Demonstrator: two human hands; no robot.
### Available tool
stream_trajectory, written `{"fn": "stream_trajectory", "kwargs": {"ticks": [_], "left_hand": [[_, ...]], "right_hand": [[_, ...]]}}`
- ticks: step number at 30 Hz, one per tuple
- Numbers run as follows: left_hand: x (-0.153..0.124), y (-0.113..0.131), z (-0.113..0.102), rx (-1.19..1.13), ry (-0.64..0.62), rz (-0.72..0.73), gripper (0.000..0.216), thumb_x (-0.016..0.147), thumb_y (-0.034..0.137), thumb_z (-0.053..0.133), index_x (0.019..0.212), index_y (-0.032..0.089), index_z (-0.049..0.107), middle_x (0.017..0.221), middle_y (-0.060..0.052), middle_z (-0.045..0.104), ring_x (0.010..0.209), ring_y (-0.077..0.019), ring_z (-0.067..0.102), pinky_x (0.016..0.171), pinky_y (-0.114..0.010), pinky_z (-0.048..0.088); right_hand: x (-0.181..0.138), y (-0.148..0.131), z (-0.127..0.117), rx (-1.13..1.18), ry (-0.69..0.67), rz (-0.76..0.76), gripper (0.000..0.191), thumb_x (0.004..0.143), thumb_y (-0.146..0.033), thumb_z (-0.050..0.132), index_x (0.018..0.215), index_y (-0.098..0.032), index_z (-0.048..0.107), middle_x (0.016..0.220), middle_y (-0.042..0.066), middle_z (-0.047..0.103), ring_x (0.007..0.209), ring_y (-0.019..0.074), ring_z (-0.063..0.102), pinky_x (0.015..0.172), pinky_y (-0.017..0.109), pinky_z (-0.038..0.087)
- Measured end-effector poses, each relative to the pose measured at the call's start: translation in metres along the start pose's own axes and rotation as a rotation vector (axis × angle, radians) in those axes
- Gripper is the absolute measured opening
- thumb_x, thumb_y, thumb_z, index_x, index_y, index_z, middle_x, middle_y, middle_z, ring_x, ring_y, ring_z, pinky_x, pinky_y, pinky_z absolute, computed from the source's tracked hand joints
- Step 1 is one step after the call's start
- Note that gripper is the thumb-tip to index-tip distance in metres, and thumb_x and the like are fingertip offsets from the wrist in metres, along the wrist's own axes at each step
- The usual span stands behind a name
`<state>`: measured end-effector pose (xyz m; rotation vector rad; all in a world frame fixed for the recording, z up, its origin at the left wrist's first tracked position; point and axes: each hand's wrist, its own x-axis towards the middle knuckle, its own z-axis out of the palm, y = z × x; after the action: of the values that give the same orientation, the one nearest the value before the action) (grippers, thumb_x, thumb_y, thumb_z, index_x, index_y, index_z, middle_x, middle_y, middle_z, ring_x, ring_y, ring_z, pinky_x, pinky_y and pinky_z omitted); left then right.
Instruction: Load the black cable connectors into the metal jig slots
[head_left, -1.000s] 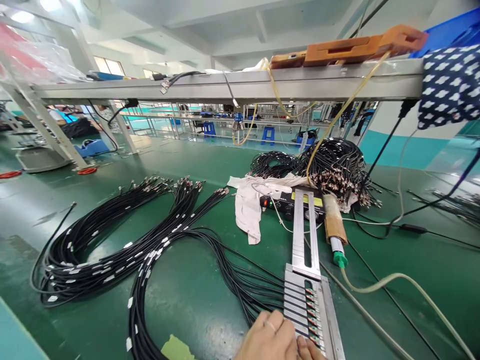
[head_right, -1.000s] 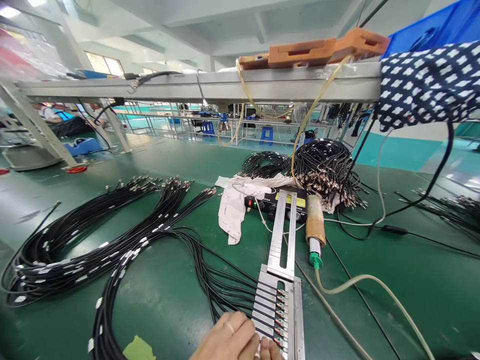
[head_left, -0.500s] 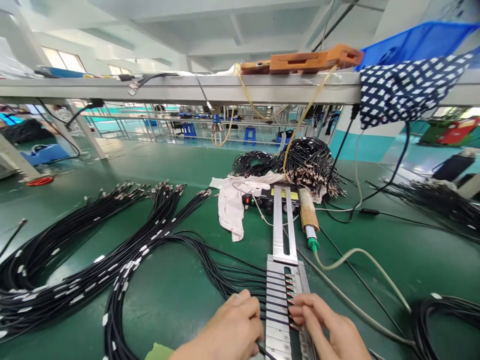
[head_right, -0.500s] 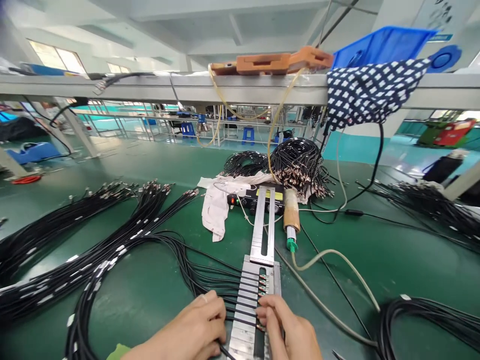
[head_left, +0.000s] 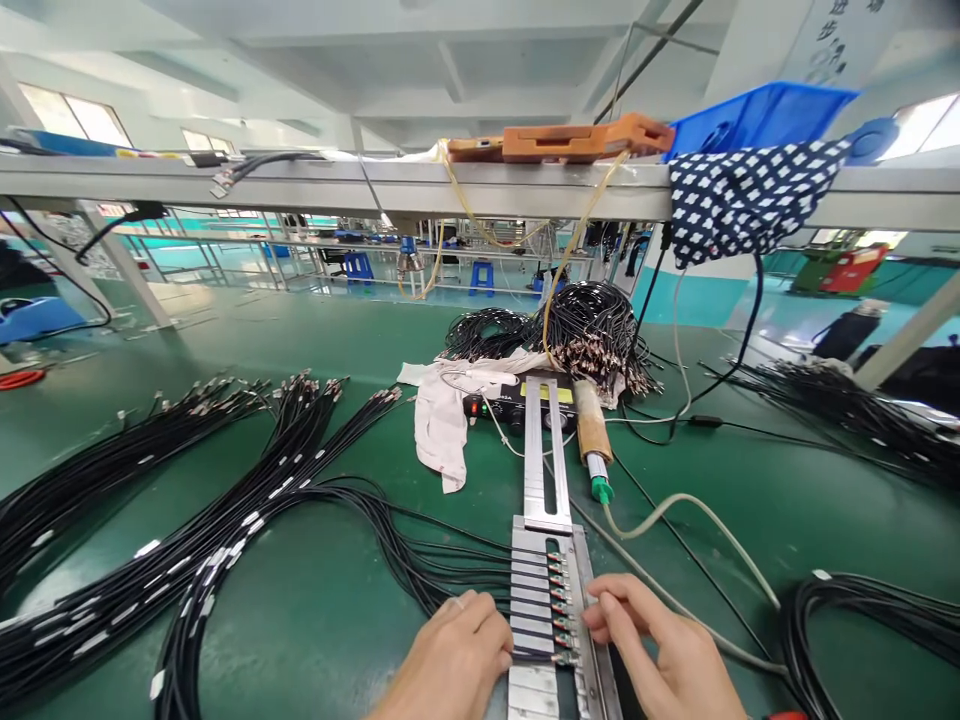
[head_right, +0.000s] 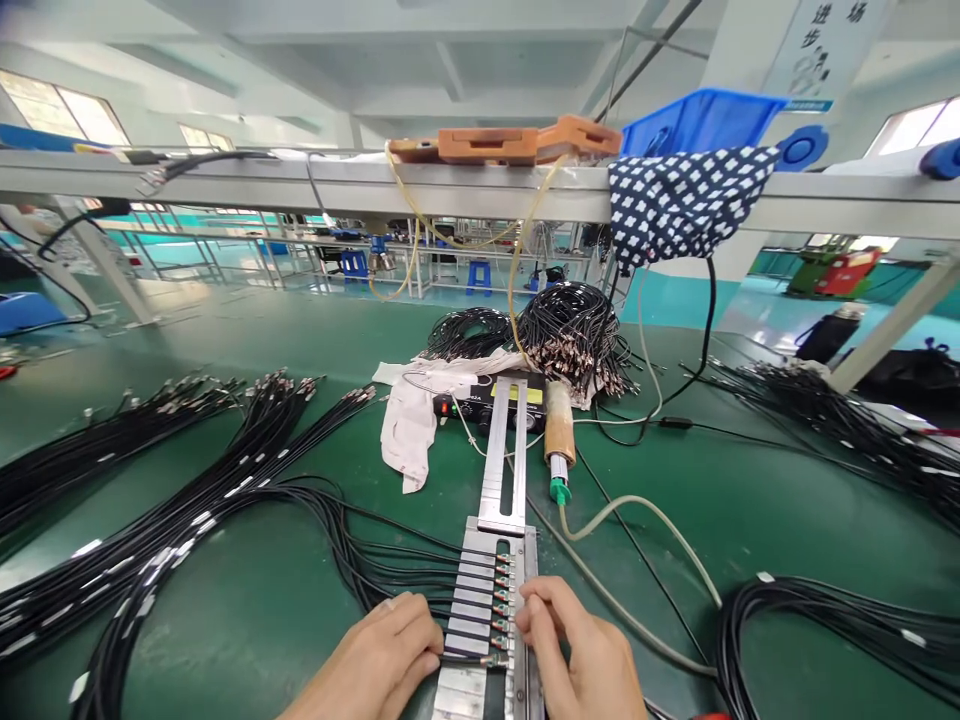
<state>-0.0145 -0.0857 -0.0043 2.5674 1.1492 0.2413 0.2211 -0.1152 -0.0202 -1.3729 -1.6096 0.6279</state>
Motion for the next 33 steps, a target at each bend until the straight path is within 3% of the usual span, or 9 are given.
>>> {"fn": "stream_trajectory", "kwargs": {"ticks": [2, 5, 9, 14, 18, 25, 29, 33], "left_hand": [[0.0, -0.007, 0.011, 0.023, 0.085, 0.055, 0.022, 0.093, 0.005, 0.041, 0.089, 0.019, 0.058, 0.092, -0.003, 0.065, 0.081, -0.0181, 0.057, 0.075, -0.028, 0.045], [0.001, -0.02, 0.033, 0.081, 0.186, 0.129, 0.02, 0.091, 0.008, 0.042, 0.082, 0.02, 0.055, 0.082, -0.002, 0.063, 0.071, -0.0177, 0.053, 0.07, -0.028, 0.042], [0.003, -0.025, 0.051, 0.099, 0.176, 0.097, 0.016, 0.088, 0.009, 0.048, 0.079, 0.02, 0.056, 0.077, 0.0, 0.062, 0.066, -0.0168, 0.052, 0.069, -0.03, 0.038], [0.002, -0.009, 0.026, 0.059, 0.101, 0.017, 0.019, 0.088, 0.007, 0.047, 0.084, 0.02, 0.06, 0.082, 0.0, 0.067, 0.071, -0.0181, 0.059, 0.075, -0.031, 0.039], [0.002, -0.004, 0.017, 0.049, 0.092, 0.017, 0.025, 0.092, 0.004, 0.04, 0.088, 0.02, 0.059, 0.086, 0.0, 0.068, 0.072, -0.0172, 0.06, 0.076, -0.03, 0.038], [0.005, -0.025, 0.069, 0.244, 0.185, 0.02, 0.023, 0.085, 0.007, 0.05, 0.067, 0.021, 0.046, 0.064, 0.003, 0.059, 0.06, -0.0179, 0.054, 0.07, -0.031, 0.037], [-0.001, -0.016, 0.055, 0.345, 0.217, 0.118, 0.021, 0.083, 0.003, 0.048, 0.074, 0.022, 0.048, 0.07, 0.002, 0.061, 0.064, -0.0182, 0.056, 0.074, -0.03, 0.039], [-0.002, -0.001, 0.032, 0.383, 0.121, 0.149, 0.025, 0.082, -0.003, 0.045, 0.084, 0.022, 0.048, 0.08, 0.002, 0.065, 0.07, -0.0185, 0.059, 0.078, -0.03, 0.042]], "right_hand": [[0.0, -0.002, 0.0, -0.022, 0.031, -0.01, 0.029, 0.102, -0.045, 0.043, 0.097, -0.025, 0.063, 0.075, -0.001, 0.073, 0.064, 0.0164, 0.07, 0.064, 0.021, 0.053], [0.002, -0.002, -0.001, -0.046, -0.026, -0.033, 0.025, 0.103, -0.04, 0.042, 0.099, -0.025, 0.062, 0.076, -0.001, 0.073, 0.065, 0.016, 0.07, 0.064, 0.021, 0.052], [0.003, -0.001, -0.003, -0.062, -0.053, -0.029, 0.024, 0.103, -0.038, 0.042, 0.099, -0.026, 0.061, 0.078, -0.002, 0.073, 0.067, 0.0156, 0.07, 0.065, 0.02, 0.052], [0.0, -0.002, 0.0, -0.077, 0.018, 0.003, 0.024, 0.103, -0.04, 0.041, 0.098, -0.027, 0.061, 0.076, -0.004, 0.072, 0.066, 0.0152, 0.068, 0.066, 0.021, 0.05], [0.0, -0.001, -0.001, -0.083, -0.022, -0.033, 0.022, 0.103, -0.038, 0.042, 0.099, -0.026, 0.061, 0.077, -0.003, 0.072, 0.066, 0.0148, 0.069, 0.065, 0.02, 0.051], [0.002, -0.001, -0.004, -0.127, -0.034, -0.075, 0.022, 0.104, -0.035, 0.04, 0.1, -0.025, 0.06, 0.078, -0.001, 0.073, 0.067, 0.0157, 0.07, 0.064, 0.021, 0.052], [0.0, -0.002, -0.003, -0.156, -0.026, -0.099, 0.022, 0.104, -0.033, 0.039, 0.101, -0.025, 0.059, 0.079, -0.001, 0.072, 0.068, 0.016, 0.07, 0.064, 0.021, 0.053], [0.001, -0.002, -0.003, -0.189, -0.022, -0.137, 0.021, 0.104, -0.031, 0.039, 0.101, -0.025, 0.059, 0.077, -0.002, 0.072, 0.066, 0.0159, 0.07, 0.063, 0.021, 0.053]]}}
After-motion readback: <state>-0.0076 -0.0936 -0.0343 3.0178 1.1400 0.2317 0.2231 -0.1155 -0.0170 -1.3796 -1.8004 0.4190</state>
